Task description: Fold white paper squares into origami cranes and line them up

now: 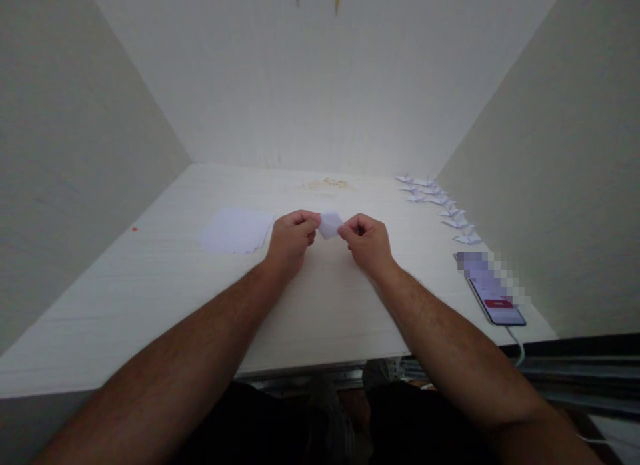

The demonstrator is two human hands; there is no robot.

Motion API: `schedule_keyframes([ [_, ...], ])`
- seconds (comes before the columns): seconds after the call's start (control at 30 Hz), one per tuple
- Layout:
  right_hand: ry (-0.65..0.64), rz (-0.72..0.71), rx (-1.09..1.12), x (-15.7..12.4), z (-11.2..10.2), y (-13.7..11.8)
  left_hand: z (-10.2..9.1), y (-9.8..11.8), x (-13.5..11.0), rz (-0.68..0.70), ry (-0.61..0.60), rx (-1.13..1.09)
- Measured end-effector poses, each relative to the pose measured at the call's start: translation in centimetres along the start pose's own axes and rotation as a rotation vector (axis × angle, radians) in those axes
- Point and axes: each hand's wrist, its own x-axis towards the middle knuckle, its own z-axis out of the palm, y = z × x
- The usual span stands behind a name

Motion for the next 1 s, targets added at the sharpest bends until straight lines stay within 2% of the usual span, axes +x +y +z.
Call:
schedule_keyframes([
  [0.17, -0.036, 0.000, -0.038, 0.13, -0.41, 0.00, -0.21, 0.21, -0.09, 0.065, -0.074, 0.115],
  [0.3, -0.102, 0.000, -0.044, 0.10, -0.37, 0.00, -0.10, 0.24, -0.01, 0.092, -0.027, 0.129],
  [0.5, -0.130, 0.022, -0.055, 0.19, -0.24, 0.23, 0.14, 0.09, -0.08, 0.067, -0.101, 0.169],
  [0.7, -0.182, 0.016, -0.049, 0.07, -0.16, 0.00, 0.59, 0.19, -0.38, 0.109, -0.020, 0.150],
  [0.9, -0.192, 0.006, -0.083, -0.01, -0.25, 0.05, 0.67, 0.04, -0.35, 0.280, -0.040, 0.370],
  [1.0, -0.182, -0.019, -0.121, -0.09, -0.23, 0.02, 0.51, 0.14, -0.22, 0.308, -0.055, 0.414],
])
